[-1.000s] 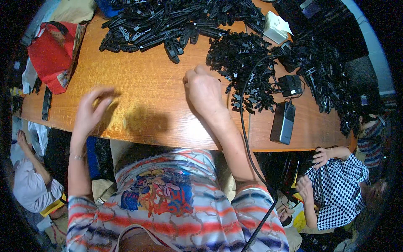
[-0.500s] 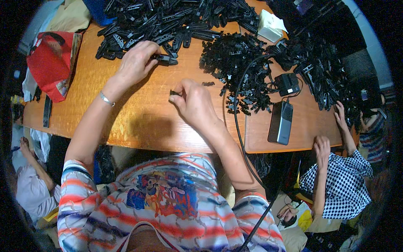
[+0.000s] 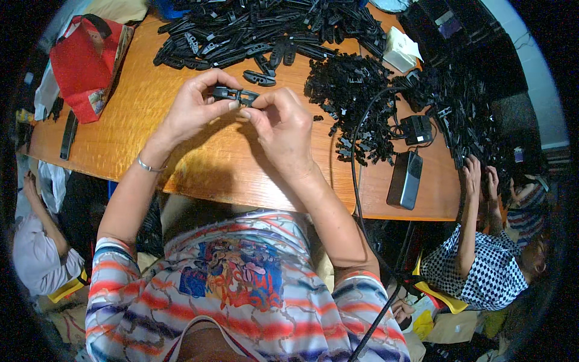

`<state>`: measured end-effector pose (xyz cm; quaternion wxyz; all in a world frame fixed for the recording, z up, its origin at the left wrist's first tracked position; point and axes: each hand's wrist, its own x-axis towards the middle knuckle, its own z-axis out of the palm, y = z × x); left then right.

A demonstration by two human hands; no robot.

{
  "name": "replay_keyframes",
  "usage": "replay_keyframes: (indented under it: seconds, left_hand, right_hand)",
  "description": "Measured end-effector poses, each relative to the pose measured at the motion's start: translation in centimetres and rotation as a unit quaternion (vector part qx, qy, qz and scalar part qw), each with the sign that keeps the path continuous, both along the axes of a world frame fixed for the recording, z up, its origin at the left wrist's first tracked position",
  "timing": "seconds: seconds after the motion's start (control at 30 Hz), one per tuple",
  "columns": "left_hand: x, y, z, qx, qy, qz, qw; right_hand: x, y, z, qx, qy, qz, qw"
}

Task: The person repeatedly picks up plastic parts from piles on a table, inserts small components into plastic bases by hand, and places the assembled pieces on the table.

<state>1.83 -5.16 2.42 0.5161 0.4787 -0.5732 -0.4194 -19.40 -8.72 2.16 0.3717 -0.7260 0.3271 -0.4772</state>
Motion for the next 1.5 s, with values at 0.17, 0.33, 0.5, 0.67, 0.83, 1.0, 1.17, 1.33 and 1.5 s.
replay_keyframes:
  seconds: [0.17,0.33,0.5,0.67,0.83,1.0,1.17,1.33,1.5]
  left_hand:
    - [0.0,0.5,-0.3,-0.001,0.043,-0.034,0.998]
    - [-0.4,0.8,0.5,0.014,0.018,-0.028,0.999]
    - [-0.6,1.0,0.5,0.005,0.01,-0.021,1.0]
    - [-0.5,1.5,0.5,0.009,-0.031,-0.013,0.999]
    - [0.1,2.2,0.0,0.111,0.146,-0.065,0.981]
    - [0.2,3.2,-2.6,0.195,0.366,-0.101,0.904]
    - [-2.7,4.3,-4.5,0.139,0.471,-0.071,0.868]
    - [-3.1,4.7,-4.3,0.12,0.442,-0.09,0.884]
    - [-2.4,4.9,-4.3,0.106,0.41,-0.06,0.904]
  right_hand:
    - [0.7,0.2,0.8,-0.074,0.003,0.02,0.997]
    - [1.2,0.0,0.9,-0.106,0.001,0.032,0.994]
    - [0.9,-0.6,1.0,-0.148,0.027,0.04,0.988]
    - [0.5,-0.6,1.4,-0.166,0.096,0.062,0.979]
    - [0.4,-0.4,1.2,-0.146,0.045,0.061,0.986]
    - [0.6,-0.2,0.9,-0.119,0.022,0.055,0.991]
    - [1.3,0.3,0.2,-0.1,0.004,0.032,0.994]
    - [1.4,0.6,0.2,-0.08,0.006,0.045,0.996]
    - [1.1,0.9,-0.1,-0.029,-0.053,0.032,0.998]
